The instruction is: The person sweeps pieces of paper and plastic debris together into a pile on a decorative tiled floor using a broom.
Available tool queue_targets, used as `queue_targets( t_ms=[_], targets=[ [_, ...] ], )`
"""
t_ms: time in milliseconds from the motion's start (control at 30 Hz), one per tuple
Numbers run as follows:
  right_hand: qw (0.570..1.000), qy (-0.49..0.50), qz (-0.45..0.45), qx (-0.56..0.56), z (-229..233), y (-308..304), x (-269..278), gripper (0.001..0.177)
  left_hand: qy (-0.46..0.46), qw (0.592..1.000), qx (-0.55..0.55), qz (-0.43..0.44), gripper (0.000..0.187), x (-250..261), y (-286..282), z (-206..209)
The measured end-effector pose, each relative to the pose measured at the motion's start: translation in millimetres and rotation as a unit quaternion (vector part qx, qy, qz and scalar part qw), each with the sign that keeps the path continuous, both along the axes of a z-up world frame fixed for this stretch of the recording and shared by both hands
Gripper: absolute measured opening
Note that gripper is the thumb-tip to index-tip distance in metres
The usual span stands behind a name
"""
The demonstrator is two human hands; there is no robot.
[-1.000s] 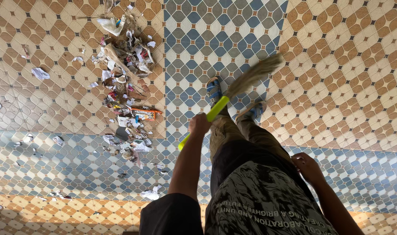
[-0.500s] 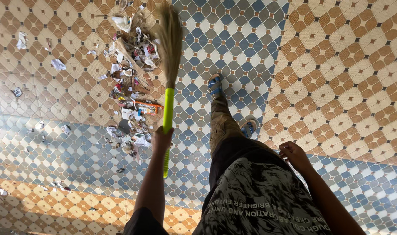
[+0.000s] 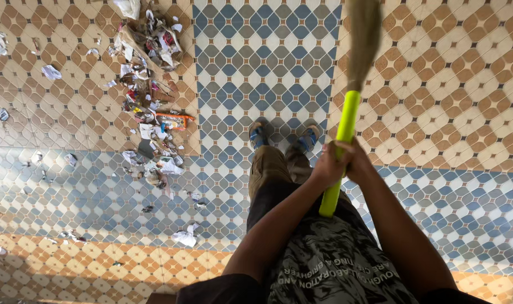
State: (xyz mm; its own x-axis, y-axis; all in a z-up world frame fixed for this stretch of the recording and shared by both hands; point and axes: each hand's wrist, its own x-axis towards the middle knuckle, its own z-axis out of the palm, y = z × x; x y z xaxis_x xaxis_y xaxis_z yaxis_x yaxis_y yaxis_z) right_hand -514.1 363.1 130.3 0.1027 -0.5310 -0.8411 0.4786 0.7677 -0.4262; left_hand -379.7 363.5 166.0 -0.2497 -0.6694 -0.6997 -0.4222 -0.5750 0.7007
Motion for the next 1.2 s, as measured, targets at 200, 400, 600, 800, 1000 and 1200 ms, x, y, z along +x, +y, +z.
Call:
queue_targets(
  t_ms=[200,400,600,800,1000,1200],
  targets=[
    [0.986,0.142,-0.090,-0.014,-43.7,15.7,-34.4,0.046,0.064,0.986,-0.104,-0.111,0.078,45.8,53.4,4.4],
    [0.973,0.193,0.016,0.127,-128.8,11.1,36.5,0.041,-0.140,0.977,-0.013,0.163,0.041,275.6,162.4,-54.7],
    [0.944,0.164,0.277,0.070,-147.4,-7.3,252.0,0.044,-0.302,0.898,0.167,0.274,0.051,464.8,312.8,25.0],
    [0.945,0.057,0.321,0.017,-56.8,-62.3,313.6,0.044,-0.253,0.861,0.304,0.321,0.053,490.2,344.7,54.2],
    [0.884,0.224,0.406,-0.054,-3.7,-73.5,234.4,0.042,-0.131,0.904,0.239,0.330,0.047,481.7,281.4,1.5],
    [0.948,0.195,0.244,-0.056,-14.1,-63.1,73.2,0.043,-0.114,0.936,0.120,0.311,0.042,477.4,180.9,-44.8]
  ],
)
